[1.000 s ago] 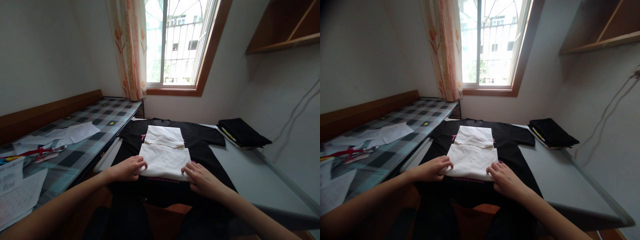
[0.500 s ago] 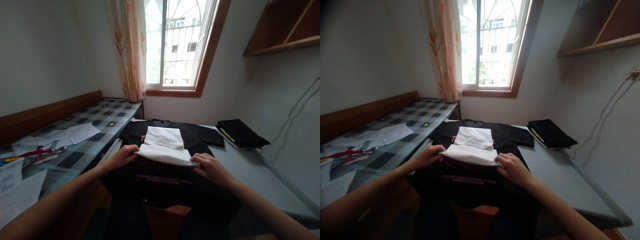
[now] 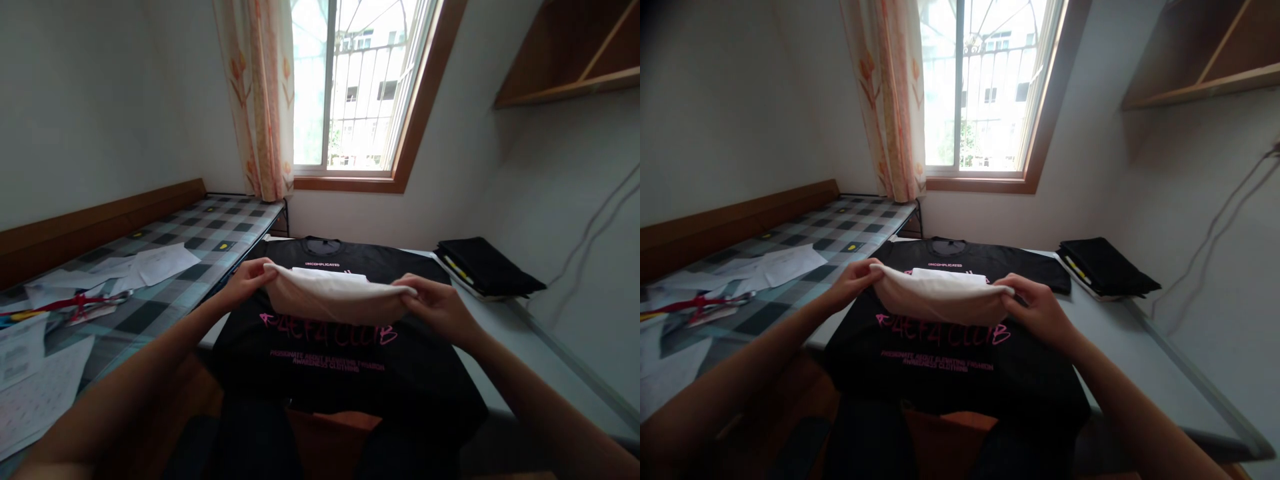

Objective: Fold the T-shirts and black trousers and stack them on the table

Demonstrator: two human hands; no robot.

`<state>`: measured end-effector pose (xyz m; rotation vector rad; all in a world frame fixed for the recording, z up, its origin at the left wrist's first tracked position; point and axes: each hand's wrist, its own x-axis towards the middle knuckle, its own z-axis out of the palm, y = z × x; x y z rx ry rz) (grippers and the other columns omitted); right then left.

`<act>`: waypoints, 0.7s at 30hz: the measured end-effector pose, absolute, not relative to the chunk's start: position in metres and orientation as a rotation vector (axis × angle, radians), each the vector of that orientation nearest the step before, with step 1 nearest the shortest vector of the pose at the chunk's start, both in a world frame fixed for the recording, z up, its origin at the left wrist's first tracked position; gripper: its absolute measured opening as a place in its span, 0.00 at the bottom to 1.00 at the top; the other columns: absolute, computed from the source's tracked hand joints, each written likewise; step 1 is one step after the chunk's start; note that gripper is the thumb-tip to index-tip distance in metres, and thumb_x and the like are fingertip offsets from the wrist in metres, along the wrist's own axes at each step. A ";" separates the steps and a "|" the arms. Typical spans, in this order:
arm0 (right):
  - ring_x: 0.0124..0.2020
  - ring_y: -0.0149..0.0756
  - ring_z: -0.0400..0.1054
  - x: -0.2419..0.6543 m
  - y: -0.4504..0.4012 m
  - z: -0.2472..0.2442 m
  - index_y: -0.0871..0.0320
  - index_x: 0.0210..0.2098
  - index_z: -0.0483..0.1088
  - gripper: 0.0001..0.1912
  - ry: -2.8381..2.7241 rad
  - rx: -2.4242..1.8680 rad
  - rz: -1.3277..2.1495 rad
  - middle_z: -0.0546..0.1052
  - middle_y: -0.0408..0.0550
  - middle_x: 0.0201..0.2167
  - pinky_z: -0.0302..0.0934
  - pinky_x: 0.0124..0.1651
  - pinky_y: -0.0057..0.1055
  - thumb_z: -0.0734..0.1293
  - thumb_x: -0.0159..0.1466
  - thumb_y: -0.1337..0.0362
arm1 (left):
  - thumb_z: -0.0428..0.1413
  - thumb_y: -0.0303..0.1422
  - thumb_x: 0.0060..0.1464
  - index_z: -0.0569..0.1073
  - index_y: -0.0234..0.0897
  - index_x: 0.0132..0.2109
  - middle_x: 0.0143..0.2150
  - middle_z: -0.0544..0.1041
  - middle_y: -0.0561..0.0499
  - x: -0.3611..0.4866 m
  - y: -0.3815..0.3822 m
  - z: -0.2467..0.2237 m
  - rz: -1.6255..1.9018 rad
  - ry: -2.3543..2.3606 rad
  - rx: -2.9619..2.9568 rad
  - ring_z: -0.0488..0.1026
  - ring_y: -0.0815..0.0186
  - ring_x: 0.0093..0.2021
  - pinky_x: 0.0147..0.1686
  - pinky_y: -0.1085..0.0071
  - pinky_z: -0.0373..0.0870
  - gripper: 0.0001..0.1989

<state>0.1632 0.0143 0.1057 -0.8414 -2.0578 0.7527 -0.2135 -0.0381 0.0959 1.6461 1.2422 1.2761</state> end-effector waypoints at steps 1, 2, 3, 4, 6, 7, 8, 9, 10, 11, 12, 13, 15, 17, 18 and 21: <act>0.39 0.39 0.70 0.156 0.031 0.098 0.57 0.39 0.74 0.15 -1.951 -0.858 0.800 0.77 0.49 0.36 0.66 0.41 0.33 0.66 0.59 0.53 | 0.61 0.45 0.49 0.73 0.32 0.34 0.29 0.73 0.52 -0.211 -0.020 0.087 1.336 1.208 1.500 0.70 0.68 0.31 0.33 0.73 0.66 0.18; 0.38 0.39 0.71 0.148 0.049 0.089 0.58 0.41 0.74 0.18 -1.842 -0.862 0.849 0.77 0.50 0.36 0.66 0.40 0.33 0.67 0.57 0.52 | 0.62 0.45 0.48 0.73 0.32 0.36 0.31 0.74 0.51 -0.209 -0.002 0.077 1.366 1.179 1.353 0.71 0.68 0.31 0.33 0.73 0.67 0.18; 0.37 0.38 0.71 0.140 0.068 0.077 0.59 0.42 0.73 0.20 -1.744 -0.891 0.899 0.77 0.50 0.36 0.67 0.38 0.32 0.68 0.56 0.52 | 0.63 0.44 0.48 0.73 0.32 0.38 0.31 0.75 0.50 -0.206 0.017 0.067 1.372 1.168 1.223 0.72 0.68 0.30 0.32 0.72 0.68 0.19; 0.35 0.37 0.71 0.132 0.086 0.065 0.59 0.44 0.72 0.21 -1.665 -0.955 0.950 0.77 0.49 0.36 0.66 0.37 0.31 0.68 0.56 0.53 | 0.63 0.42 0.48 0.73 0.31 0.39 0.30 0.74 0.50 -0.203 0.034 0.057 1.350 1.183 1.110 0.71 0.69 0.28 0.30 0.72 0.68 0.18; 0.28 0.34 0.69 0.119 0.115 0.040 0.61 0.48 0.70 0.22 -1.515 -1.207 1.072 0.76 0.47 0.29 0.65 0.30 0.29 0.68 0.56 0.58 | 0.65 0.35 0.46 0.73 0.30 0.40 0.27 0.73 0.51 -0.198 0.062 0.038 1.305 1.311 0.943 0.69 0.72 0.23 0.25 0.75 0.66 0.16; 0.25 0.33 0.68 0.115 0.126 0.028 0.62 0.47 0.71 0.21 -1.425 -1.366 1.107 0.75 0.46 0.27 0.64 0.27 0.28 0.69 0.54 0.61 | 0.66 0.31 0.45 0.72 0.29 0.41 0.25 0.72 0.52 -0.196 0.071 0.030 1.280 1.397 0.872 0.68 0.72 0.20 0.22 0.77 0.63 0.16; 0.25 0.33 0.68 0.111 0.133 0.018 0.64 0.45 0.71 0.20 -1.402 -1.413 1.111 0.75 0.47 0.26 0.64 0.27 0.28 0.70 0.52 0.65 | 0.65 0.27 0.45 0.72 0.29 0.43 0.24 0.71 0.53 -0.194 0.077 0.022 1.277 1.428 0.847 0.67 0.73 0.19 0.20 0.78 0.61 0.17; 0.25 0.33 0.68 0.109 0.137 0.010 0.64 0.43 0.72 0.19 -1.386 -1.437 1.107 0.75 0.47 0.26 0.64 0.27 0.27 0.71 0.51 0.68 | 0.64 0.24 0.45 0.71 0.28 0.46 0.23 0.71 0.54 -0.193 0.081 0.016 1.279 1.455 0.829 0.66 0.73 0.18 0.18 0.78 0.60 0.19; 0.25 0.33 0.68 0.107 0.139 0.004 0.64 0.42 0.72 0.19 -1.377 -1.447 1.102 0.75 0.47 0.26 0.64 0.28 0.27 0.71 0.50 0.70 | 0.63 0.22 0.46 0.70 0.28 0.48 0.23 0.71 0.55 -0.193 0.083 0.011 1.284 1.464 0.822 0.66 0.73 0.18 0.18 0.79 0.60 0.21; 0.25 0.33 0.69 0.106 0.140 0.000 0.63 0.42 0.72 0.18 -1.381 -1.435 1.097 0.75 0.47 0.26 0.64 0.28 0.27 0.70 0.50 0.71 | 0.62 0.21 0.47 0.69 0.28 0.51 0.23 0.71 0.55 -0.193 0.084 0.007 1.294 1.461 0.825 0.67 0.73 0.18 0.18 0.78 0.61 0.22; 0.25 0.33 0.69 0.105 0.140 -0.003 0.63 0.43 0.72 0.19 -1.384 -1.424 1.098 0.75 0.46 0.26 0.64 0.28 0.26 0.70 0.51 0.72 | 0.61 0.21 0.48 0.68 0.29 0.52 0.24 0.72 0.54 -0.193 0.083 0.004 1.305 1.453 0.821 0.68 0.73 0.19 0.19 0.78 0.62 0.23; 0.25 0.33 0.69 0.105 0.140 -0.005 0.62 0.44 0.72 0.19 -1.382 -1.406 1.108 0.75 0.45 0.26 0.64 0.28 0.26 0.69 0.52 0.71 | 0.60 0.21 0.48 0.67 0.29 0.54 0.25 0.72 0.53 -0.193 0.083 0.001 1.324 1.433 0.811 0.69 0.72 0.20 0.21 0.77 0.65 0.24; 0.26 0.33 0.70 0.103 0.140 -0.008 0.61 0.47 0.70 0.20 -1.340 -1.342 1.154 0.76 0.45 0.26 0.65 0.28 0.27 0.68 0.54 0.69 | 0.59 0.21 0.50 0.66 0.30 0.55 0.28 0.74 0.51 -0.193 0.082 -0.004 1.388 1.363 0.760 0.72 0.70 0.23 0.25 0.75 0.69 0.24; 0.26 0.33 0.70 0.101 0.140 -0.011 0.61 0.49 0.69 0.20 -1.272 -1.298 1.189 0.76 0.45 0.27 0.66 0.29 0.28 0.67 0.56 0.68 | 0.59 0.22 0.52 0.66 0.31 0.56 0.30 0.75 0.50 -0.191 0.082 -0.008 1.466 1.286 0.691 0.73 0.70 0.25 0.27 0.73 0.71 0.24; 0.26 0.34 0.71 0.100 0.140 -0.012 0.62 0.49 0.68 0.20 -1.251 -1.308 1.186 0.76 0.46 0.27 0.67 0.30 0.29 0.67 0.56 0.68 | 0.58 0.22 0.52 0.65 0.31 0.56 0.30 0.75 0.50 -0.191 0.082 -0.010 1.494 1.268 0.667 0.73 0.70 0.25 0.28 0.73 0.72 0.23; 0.27 0.37 0.71 0.102 0.141 -0.015 0.64 0.48 0.69 0.18 -1.278 -1.418 1.113 0.76 0.48 0.26 0.68 0.32 0.33 0.66 0.58 0.67 | 0.55 0.21 0.54 0.65 0.30 0.57 0.31 0.75 0.48 -0.191 0.082 -0.013 1.483 1.400 0.739 0.74 0.68 0.27 0.30 0.70 0.73 0.22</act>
